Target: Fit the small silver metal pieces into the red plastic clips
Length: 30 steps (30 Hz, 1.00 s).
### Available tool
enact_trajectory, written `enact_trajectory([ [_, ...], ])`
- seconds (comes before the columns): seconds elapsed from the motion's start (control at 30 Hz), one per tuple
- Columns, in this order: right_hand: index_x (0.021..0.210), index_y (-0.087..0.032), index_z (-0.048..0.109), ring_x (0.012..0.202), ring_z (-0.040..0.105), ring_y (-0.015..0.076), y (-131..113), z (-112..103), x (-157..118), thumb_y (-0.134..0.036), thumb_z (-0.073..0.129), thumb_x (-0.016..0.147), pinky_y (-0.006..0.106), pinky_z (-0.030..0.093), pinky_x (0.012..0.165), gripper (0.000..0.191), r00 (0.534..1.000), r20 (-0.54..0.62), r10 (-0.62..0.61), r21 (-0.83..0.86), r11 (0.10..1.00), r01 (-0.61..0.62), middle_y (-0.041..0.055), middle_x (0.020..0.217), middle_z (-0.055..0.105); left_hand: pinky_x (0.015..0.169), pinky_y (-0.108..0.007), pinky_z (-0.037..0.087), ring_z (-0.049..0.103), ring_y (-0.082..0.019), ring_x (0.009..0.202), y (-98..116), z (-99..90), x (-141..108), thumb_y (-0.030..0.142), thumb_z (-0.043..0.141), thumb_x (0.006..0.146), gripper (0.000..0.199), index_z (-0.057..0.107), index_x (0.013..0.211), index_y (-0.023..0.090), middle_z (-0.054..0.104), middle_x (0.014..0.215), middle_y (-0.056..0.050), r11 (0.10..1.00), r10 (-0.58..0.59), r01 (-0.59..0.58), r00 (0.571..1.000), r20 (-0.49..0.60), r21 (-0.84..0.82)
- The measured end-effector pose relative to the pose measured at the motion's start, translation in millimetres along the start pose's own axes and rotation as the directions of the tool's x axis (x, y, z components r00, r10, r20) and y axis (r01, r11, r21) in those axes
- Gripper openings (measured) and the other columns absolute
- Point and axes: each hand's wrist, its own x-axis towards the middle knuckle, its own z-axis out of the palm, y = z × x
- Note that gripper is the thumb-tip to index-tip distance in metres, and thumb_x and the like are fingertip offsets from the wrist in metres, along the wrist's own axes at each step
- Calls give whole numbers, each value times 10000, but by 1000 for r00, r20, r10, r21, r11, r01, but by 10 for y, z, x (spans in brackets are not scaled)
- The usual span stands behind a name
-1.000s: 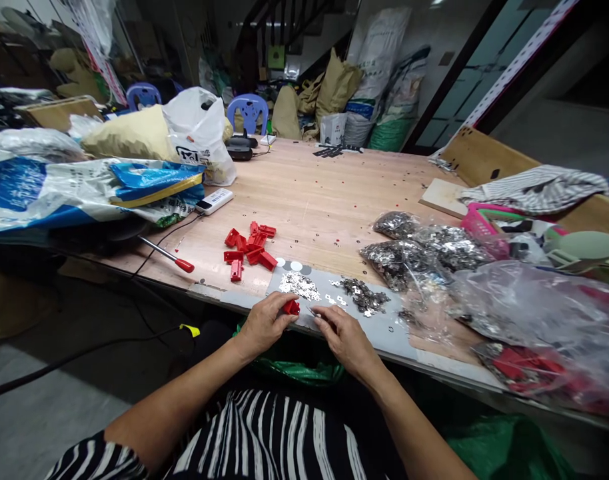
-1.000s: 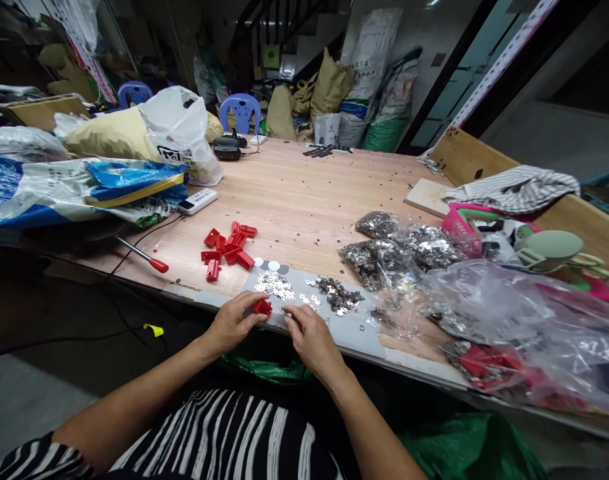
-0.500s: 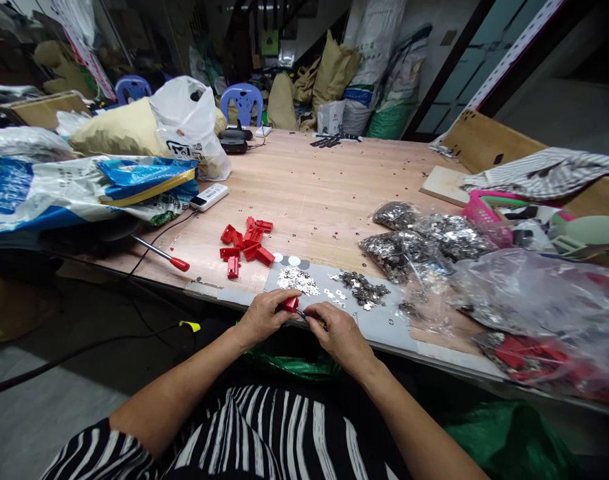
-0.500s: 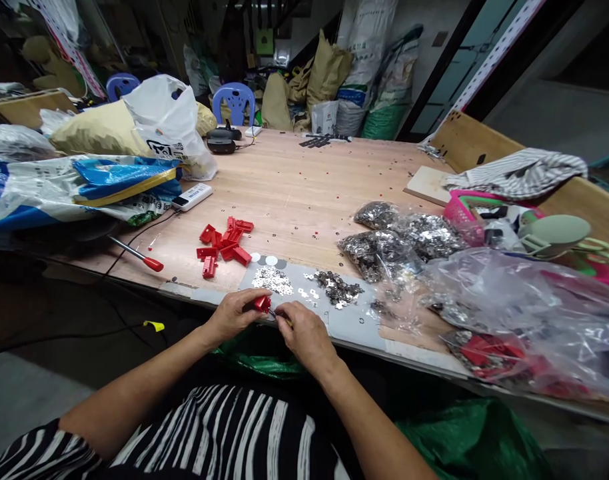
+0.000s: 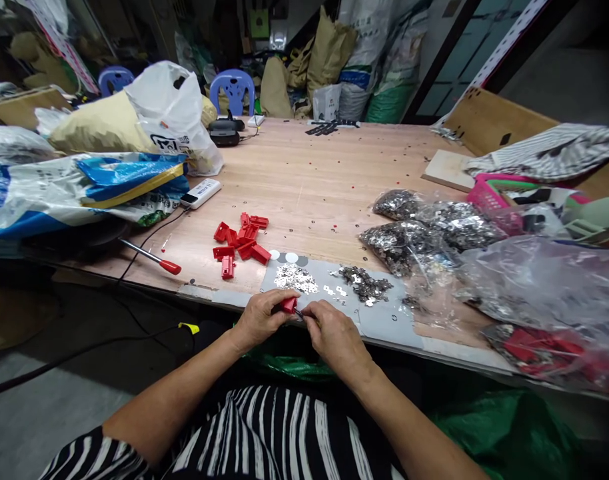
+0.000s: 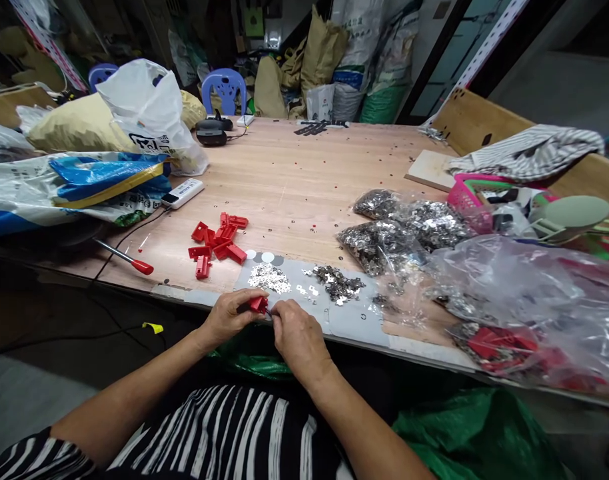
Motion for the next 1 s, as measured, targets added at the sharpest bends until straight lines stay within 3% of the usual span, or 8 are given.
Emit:
enact_trajectory([
  [0.13, 918, -205, 620, 780, 599, 201, -56, 18, 19, -153, 454, 886, 299, 407, 663, 177, 999, -4, 32, -55, 998, -32, 78, 899, 635, 895, -349, 508, 652, -191, 980, -2, 24, -8, 145, 675, 748, 384, 631, 1118, 237, 702, 1066, -38, 1000, -5, 6, 999, -40, 9],
  [0.33, 848, -230, 640, 789, 605, 164, 144, -76, 66, -200, 517, 852, 272, 428, 714, 127, 997, 33, -67, 283, 958, 55, 8, 846, 674, 900, -343, 496, 645, -185, 973, -33, -4, -13, 198, 680, 752, 374, 623, 1120, 224, 700, 1049, -39, 999, -16, 16, 1000, 1, -33],
  [0.4, 826, -228, 635, 759, 603, 157, 190, -92, 69, -221, 517, 854, 270, 426, 695, 122, 997, 33, -66, 322, 945, 52, -3, 818, 677, 893, -333, 495, 645, -180, 959, -39, -27, -11, 193, 679, 752, 362, 626, 1110, 215, 700, 1031, -40, 998, 4, -3, 1000, 19, -56],
  [0.57, 829, -218, 616, 768, 587, 166, 193, -34, 36, -188, 512, 843, 281, 417, 698, 109, 995, -11, -95, 213, 972, 95, 18, 827, 657, 892, -336, 492, 641, -180, 955, -34, -51, 1, 191, 671, 756, 381, 622, 1133, 221, 695, 1024, -40, 998, 21, -19, 999, 42, -64],
  [0.8, 850, -215, 607, 770, 579, 169, 90, 47, 54, -155, 496, 851, 277, 398, 692, 126, 998, -25, -50, 99, 994, 52, 36, 838, 638, 927, -362, 474, 626, -189, 1006, -37, -33, 15, 191, 650, 776, 388, 609, 1160, 223, 687, 1062, -53, 998, 25, -22, 998, 57, -57],
  [1.0, 830, -216, 607, 778, 581, 167, 115, -12, 107, -186, 517, 843, 274, 398, 692, 96, 998, 15, -65, 199, 978, 60, 23, 833, 652, 911, -349, 473, 627, -190, 978, -46, -76, 27, 210, 668, 759, 365, 627, 1122, 217, 684, 1055, -51, 995, -28, 36, 996, 84, -95],
])
